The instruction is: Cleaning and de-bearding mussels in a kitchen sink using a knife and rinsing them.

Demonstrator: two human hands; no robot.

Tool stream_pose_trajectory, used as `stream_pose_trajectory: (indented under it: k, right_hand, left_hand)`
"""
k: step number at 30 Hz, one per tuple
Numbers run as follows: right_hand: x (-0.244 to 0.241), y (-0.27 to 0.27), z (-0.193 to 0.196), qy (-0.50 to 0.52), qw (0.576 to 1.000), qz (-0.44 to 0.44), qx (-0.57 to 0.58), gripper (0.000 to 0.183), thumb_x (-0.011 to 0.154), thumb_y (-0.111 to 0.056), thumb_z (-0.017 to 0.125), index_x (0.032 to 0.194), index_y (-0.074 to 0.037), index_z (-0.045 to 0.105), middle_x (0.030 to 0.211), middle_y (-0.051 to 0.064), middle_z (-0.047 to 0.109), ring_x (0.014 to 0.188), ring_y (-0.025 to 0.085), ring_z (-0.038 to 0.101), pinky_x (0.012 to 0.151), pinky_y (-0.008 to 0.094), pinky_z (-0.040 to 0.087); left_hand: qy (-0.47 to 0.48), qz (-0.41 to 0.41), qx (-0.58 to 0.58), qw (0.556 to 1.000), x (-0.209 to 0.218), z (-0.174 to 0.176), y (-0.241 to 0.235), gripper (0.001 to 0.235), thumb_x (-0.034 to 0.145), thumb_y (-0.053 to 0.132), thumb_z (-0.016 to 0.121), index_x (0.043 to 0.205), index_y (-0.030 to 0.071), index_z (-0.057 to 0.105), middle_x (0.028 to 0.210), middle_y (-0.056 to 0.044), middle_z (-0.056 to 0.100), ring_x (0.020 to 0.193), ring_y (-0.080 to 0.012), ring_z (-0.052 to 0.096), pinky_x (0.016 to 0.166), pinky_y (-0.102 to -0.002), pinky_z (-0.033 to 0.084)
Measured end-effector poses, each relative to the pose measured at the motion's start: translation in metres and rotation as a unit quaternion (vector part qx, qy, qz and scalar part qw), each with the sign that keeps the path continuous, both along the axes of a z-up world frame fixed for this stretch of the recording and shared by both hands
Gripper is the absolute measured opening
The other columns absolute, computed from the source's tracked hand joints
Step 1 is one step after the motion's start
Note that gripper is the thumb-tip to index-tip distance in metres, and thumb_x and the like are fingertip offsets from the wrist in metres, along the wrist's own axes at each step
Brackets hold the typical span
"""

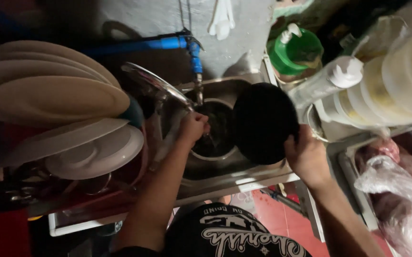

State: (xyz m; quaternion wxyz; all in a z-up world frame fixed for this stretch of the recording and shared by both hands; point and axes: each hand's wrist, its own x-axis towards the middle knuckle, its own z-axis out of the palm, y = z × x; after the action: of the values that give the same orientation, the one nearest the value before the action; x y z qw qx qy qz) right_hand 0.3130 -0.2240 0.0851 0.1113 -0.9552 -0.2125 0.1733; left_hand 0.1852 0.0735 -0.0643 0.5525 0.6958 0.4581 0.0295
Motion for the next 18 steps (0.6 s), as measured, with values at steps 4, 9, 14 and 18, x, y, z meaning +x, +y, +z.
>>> stream_pose_trajectory:
  k: [4,9,14,18]
  right_hand:
    - [-0.024,-0.04,-0.008,0.057,0.963,-0.153,0.216,0.03,0.101,-0.025,0.061,0.112,0.002,0.056,0.074,0.033,0.067,0.082,0.05,0.07,0.069,0.061,0.051]
    - [-0.047,-0.114,-0.079,0.13,0.9,-0.287,0.301,0.031,0.106,-0.028,0.059,0.116,0.002,0.058,0.079,0.022,0.064,0.081,0.034,0.064,0.075,0.051,0.052]
    - [-0.074,-0.132,-0.1,0.179,0.825,-0.385,0.372,0.039,0.107,-0.023,0.062,0.137,-0.002,0.05,0.099,0.022,0.069,0.078,0.04,0.071,0.063,0.051,0.059]
    - [-0.071,-0.132,-0.111,0.175,0.884,-0.338,0.27,0.049,0.104,-0.042,0.066,0.137,-0.006,0.057,0.096,0.015,0.075,0.081,0.03,0.072,0.063,0.044,0.057]
  left_hand:
    - [-0.019,-0.008,0.001,1.0,0.002,0.008,-0.001,0.022,0.094,0.024,0.065,0.097,0.006,0.076,0.079,-0.011,0.074,0.081,-0.0248,0.073,0.079,-0.037,0.057]
    - [-0.004,-0.02,0.023,1.0,0.005,-0.001,-0.003,0.02,0.095,0.025,0.062,0.087,0.012,0.075,0.073,-0.005,0.072,0.077,-0.0233,0.071,0.076,-0.036,0.056]
    - [-0.084,-0.003,-0.049,0.995,0.008,0.004,-0.004,0.024,0.1,0.022,0.056,0.084,0.012,0.072,0.066,-0.006,0.07,0.058,-0.0179,0.067,0.059,-0.032,0.058]
    - [-0.163,0.075,-0.151,0.972,0.022,0.009,-0.012,0.017,0.096,0.014,0.061,0.094,-0.001,0.067,0.076,-0.012,0.066,0.064,-0.0187,0.069,0.065,-0.033,0.064]
